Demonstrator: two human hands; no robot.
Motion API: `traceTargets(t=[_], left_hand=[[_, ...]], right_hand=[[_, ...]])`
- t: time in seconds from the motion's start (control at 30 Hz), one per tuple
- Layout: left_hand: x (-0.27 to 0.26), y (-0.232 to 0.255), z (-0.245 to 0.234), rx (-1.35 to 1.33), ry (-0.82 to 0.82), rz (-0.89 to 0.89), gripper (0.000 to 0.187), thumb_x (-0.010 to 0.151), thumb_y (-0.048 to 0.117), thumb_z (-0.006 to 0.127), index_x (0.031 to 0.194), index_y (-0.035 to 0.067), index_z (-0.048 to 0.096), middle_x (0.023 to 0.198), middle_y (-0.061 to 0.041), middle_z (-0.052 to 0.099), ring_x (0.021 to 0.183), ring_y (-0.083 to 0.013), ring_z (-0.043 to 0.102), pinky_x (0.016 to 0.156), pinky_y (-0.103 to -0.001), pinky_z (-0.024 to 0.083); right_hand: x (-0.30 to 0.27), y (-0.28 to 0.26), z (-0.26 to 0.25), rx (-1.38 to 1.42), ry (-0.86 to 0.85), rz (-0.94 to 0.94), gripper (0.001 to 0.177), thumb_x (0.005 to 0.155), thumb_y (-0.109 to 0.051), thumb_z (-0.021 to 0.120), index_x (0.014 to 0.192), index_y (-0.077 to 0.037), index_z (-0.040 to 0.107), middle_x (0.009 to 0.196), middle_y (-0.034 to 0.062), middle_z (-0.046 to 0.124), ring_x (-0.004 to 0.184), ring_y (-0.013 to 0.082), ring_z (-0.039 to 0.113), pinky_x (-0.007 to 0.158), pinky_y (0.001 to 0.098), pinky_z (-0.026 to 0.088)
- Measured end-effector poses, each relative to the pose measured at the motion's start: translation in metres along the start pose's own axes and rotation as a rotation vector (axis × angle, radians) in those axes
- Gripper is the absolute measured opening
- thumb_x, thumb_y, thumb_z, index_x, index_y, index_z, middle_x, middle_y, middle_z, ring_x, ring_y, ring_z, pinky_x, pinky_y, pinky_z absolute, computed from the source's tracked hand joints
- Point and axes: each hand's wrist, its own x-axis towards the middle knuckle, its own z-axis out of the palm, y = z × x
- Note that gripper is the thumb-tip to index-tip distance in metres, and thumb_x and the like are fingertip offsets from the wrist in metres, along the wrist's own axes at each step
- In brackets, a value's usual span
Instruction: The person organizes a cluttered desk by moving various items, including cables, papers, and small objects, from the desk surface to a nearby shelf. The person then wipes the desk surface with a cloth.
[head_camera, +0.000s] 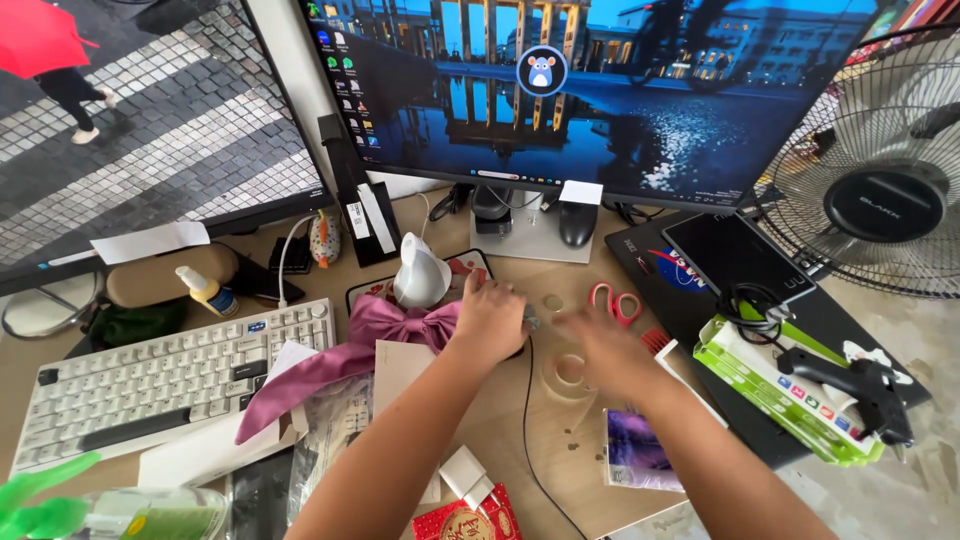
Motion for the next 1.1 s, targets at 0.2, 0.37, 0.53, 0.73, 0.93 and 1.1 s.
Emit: traceTargets(t=[0.2,0.37,0.53,0.73,0.93,1.1], left_hand=[[0.031,0.014,0.038,0.115,-0.066,-0.017,0.031,0.082,0.032,0.070,0.105,0.012,0.076,0.102,-0.008,0.073,0.107,-0.0276,0.068,0.118,-0.062,0.020],[0.044,0.005,0.086,0.102,0.166,-0.012,0.014,0.081,0.020,0.065,0.086,0.014,0.077,0.082,-0.006,0.074,0.089,-0.0277,0.072,0.110,-0.059,0.027],[0.055,0.000,0.090,0.086,-0.013,-0.021,0.018,0.083,0.025,0.067,0.097,0.015,0.075,0.088,-0.003,0.074,0.093,-0.0263,0.072,0.111,-0.061,0.026],[0.054,0.010,0.056,0.030,-0.136,-0.037,0.017,0.085,0.027,0.067,0.093,0.015,0.076,0.086,-0.003,0.075,0.091,-0.0277,0.074,0.115,-0.059,0.023],[0.060,0.002,0.051,-0.014,-0.137,-0.033,0.023,0.091,0.027,0.061,0.099,0.014,0.078,0.084,-0.004,0.075,0.087,-0.0257,0.075,0.113,-0.057,0.027],[0.101,-0.033,0.080,-0.110,0.093,-0.160,0.022,0.094,0.030,0.058,0.107,0.022,0.073,0.085,-0.005,0.071,0.087,-0.0312,0.073,0.091,-0.047,0.056]], right_hand=[[0.091,0.045,0.016,-0.168,0.101,-0.009,0.039,0.091,-0.026,0.070,0.130,-0.028,0.065,0.119,-0.0002,0.063,0.122,0.0262,0.063,0.095,0.0416,0.057],[0.104,0.047,0.024,-0.153,0.136,-0.063,0.025,0.088,-0.027,0.069,0.112,-0.026,0.073,0.103,0.0039,0.070,0.108,0.0308,0.069,0.095,0.0479,0.055],[0.120,0.058,0.025,-0.054,0.121,-0.005,0.026,0.081,-0.022,0.074,0.107,-0.025,0.072,0.098,0.0003,0.073,0.104,0.0276,0.073,0.091,0.0451,0.058],[0.130,0.034,-0.017,0.254,0.170,0.263,0.021,0.092,-0.028,0.058,0.100,-0.033,0.077,0.080,-0.0043,0.079,0.098,0.0206,0.076,0.093,0.0359,0.057],[0.205,0.059,-0.003,0.438,0.345,0.291,0.010,0.084,-0.023,0.070,0.088,-0.028,0.077,0.074,-0.0053,0.076,0.065,0.0100,0.075,0.071,0.0259,0.059],[0.234,0.058,-0.013,0.117,0.248,0.272,0.017,0.089,-0.027,0.064,0.093,-0.028,0.080,0.080,0.0010,0.080,0.089,0.0251,0.078,0.083,0.0380,0.061]])
